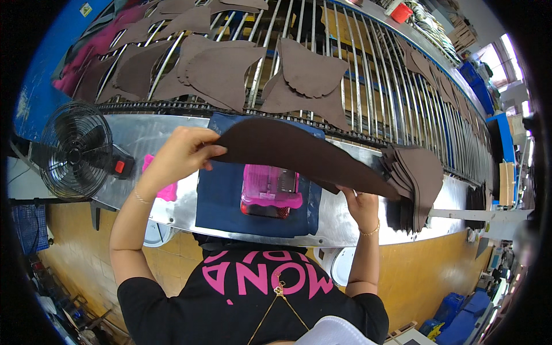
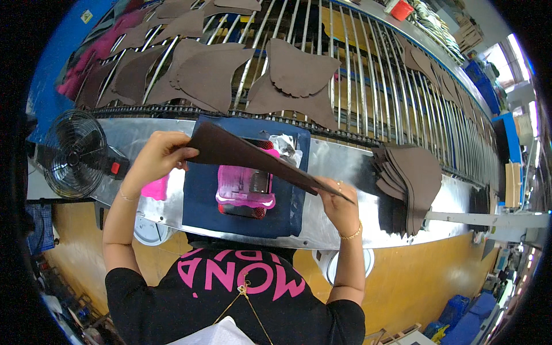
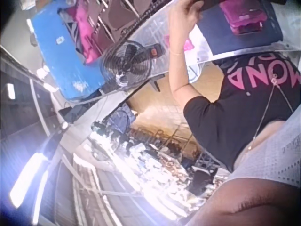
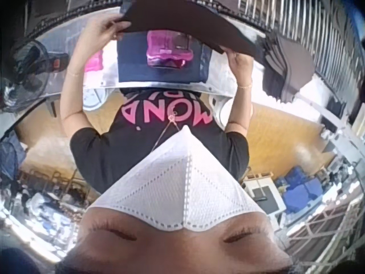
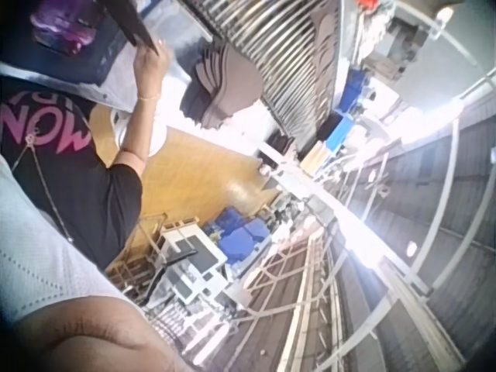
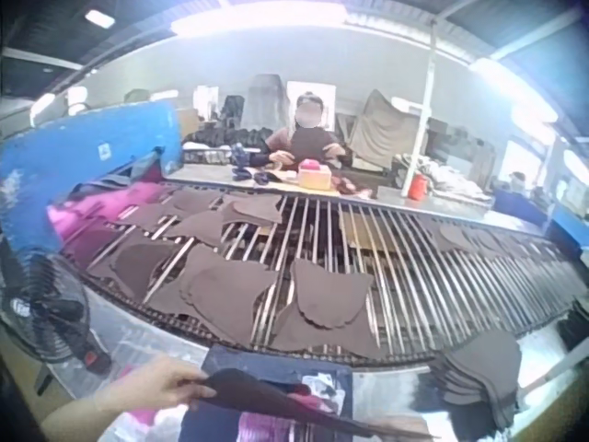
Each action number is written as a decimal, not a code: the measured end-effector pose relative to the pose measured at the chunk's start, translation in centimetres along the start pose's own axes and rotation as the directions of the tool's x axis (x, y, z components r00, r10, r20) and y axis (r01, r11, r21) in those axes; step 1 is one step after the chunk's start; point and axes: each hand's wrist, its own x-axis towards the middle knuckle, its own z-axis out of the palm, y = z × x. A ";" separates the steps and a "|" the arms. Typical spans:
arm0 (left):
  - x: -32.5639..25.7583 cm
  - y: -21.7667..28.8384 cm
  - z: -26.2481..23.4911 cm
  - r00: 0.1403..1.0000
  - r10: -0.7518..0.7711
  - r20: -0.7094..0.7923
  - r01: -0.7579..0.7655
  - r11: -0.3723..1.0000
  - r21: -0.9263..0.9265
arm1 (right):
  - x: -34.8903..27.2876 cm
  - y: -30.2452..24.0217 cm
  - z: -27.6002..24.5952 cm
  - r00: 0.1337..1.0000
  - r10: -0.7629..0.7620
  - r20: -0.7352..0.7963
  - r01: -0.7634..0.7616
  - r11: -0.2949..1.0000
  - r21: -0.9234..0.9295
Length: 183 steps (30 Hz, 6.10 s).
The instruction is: The person repeatedly picks up brown material pieces from a stack and places them onto a moving conveyor belt. They handle the pieces one at a time, positioning them on the belt as it moves through the factory.
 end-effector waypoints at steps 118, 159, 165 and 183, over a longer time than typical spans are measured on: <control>4.0 1.9 1.0 0.970 0.216 -0.116 -0.213 0.976 0.034 | 13.7 24.1 4.2 0.560 0.829 -0.008 0.123 -0.074 0.990; 3.8 2.0 2.1 0.999 0.006 -0.048 -0.031 0.837 -0.546 | 4.9 -4.6 -3.2 0.909 -0.009 -0.417 0.126 0.959 0.254; -1.4 0.5 -4.0 0.905 0.072 -0.418 -0.213 0.929 -0.302 | 6.0 -4.4 4.0 0.997 0.004 -0.077 0.024 0.936 0.350; -0.6 0.5 0.1 0.996 -0.080 0.037 0.079 0.997 0.022 | -0.9 0.3 0.3 0.998 0.040 0.044 -0.043 0.997 0.070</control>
